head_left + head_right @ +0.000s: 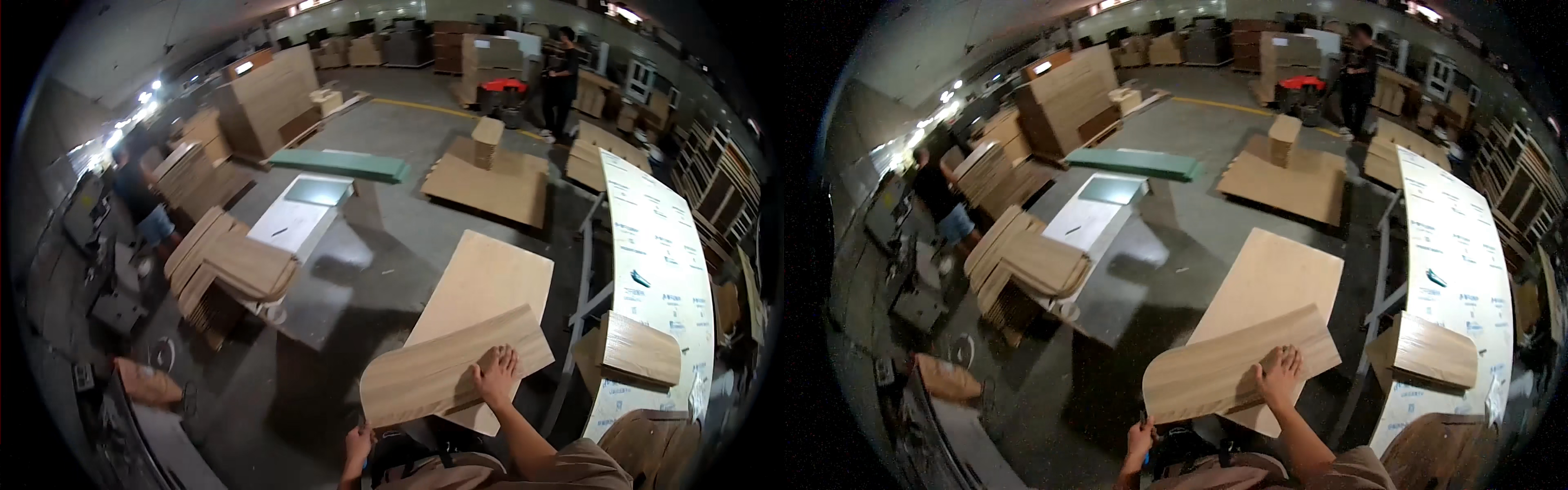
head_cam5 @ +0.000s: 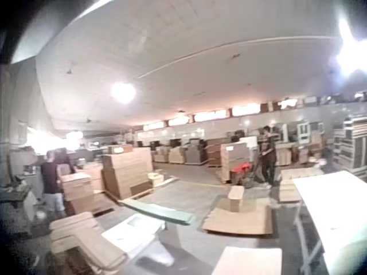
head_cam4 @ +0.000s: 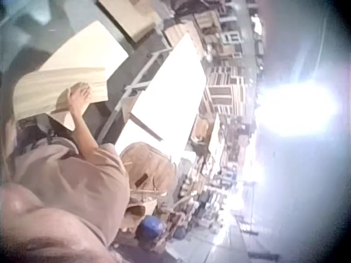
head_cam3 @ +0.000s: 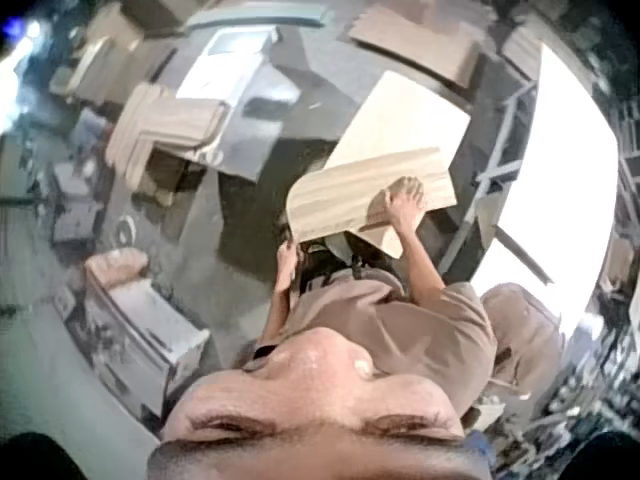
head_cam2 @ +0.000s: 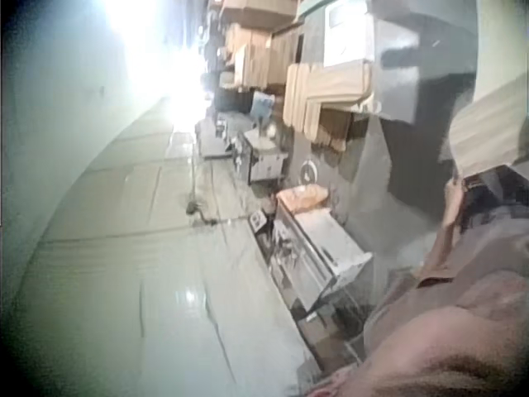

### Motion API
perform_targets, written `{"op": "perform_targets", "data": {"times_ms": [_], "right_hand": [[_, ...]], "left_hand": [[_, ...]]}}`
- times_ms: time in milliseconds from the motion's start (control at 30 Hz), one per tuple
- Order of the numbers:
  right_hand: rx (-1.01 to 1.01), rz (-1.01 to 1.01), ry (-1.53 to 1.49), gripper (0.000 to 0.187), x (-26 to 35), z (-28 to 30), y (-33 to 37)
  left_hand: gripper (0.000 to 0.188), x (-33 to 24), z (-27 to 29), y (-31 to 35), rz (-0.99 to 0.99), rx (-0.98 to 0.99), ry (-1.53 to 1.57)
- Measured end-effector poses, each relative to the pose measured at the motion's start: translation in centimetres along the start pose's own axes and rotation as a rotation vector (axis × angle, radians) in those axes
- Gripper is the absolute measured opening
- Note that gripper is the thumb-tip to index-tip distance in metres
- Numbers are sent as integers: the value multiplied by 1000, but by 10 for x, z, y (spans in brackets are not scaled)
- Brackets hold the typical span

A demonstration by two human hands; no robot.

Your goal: The person shaves the curved edges of wooden boards using a manual scraper, then wipes the boards with their hand.

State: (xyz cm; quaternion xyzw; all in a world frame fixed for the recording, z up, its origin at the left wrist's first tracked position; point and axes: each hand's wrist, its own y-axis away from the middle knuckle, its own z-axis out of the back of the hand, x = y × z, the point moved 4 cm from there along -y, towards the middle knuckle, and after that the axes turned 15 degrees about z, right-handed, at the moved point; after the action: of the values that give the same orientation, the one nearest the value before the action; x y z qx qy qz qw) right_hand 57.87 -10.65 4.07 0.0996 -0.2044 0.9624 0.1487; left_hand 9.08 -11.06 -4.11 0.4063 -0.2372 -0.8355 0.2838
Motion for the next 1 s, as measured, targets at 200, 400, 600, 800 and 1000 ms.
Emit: {"op": "perform_targets", "data": {"times_ms": [200, 400, 600, 800, 1000], "right_hand": [[216, 427, -357, 77, 129, -38, -56], [266, 558, -379, 72, 158, -63, -51], [240, 563, -333, 75, 149, -84, -38], [281, 542, -184, 65, 159, -79, -35], [251, 579, -93, 65, 181, -91, -23]], "left_hand": [[32, 46, -17, 85, 574, 596, 973], [28, 95, -60, 149, 517, 226, 964], [58, 66, -54, 175, 81, -40, 516], [62, 40, -24, 170, -82, -211, -52], [60, 31, -33, 172, -52, -122, -213]]}}
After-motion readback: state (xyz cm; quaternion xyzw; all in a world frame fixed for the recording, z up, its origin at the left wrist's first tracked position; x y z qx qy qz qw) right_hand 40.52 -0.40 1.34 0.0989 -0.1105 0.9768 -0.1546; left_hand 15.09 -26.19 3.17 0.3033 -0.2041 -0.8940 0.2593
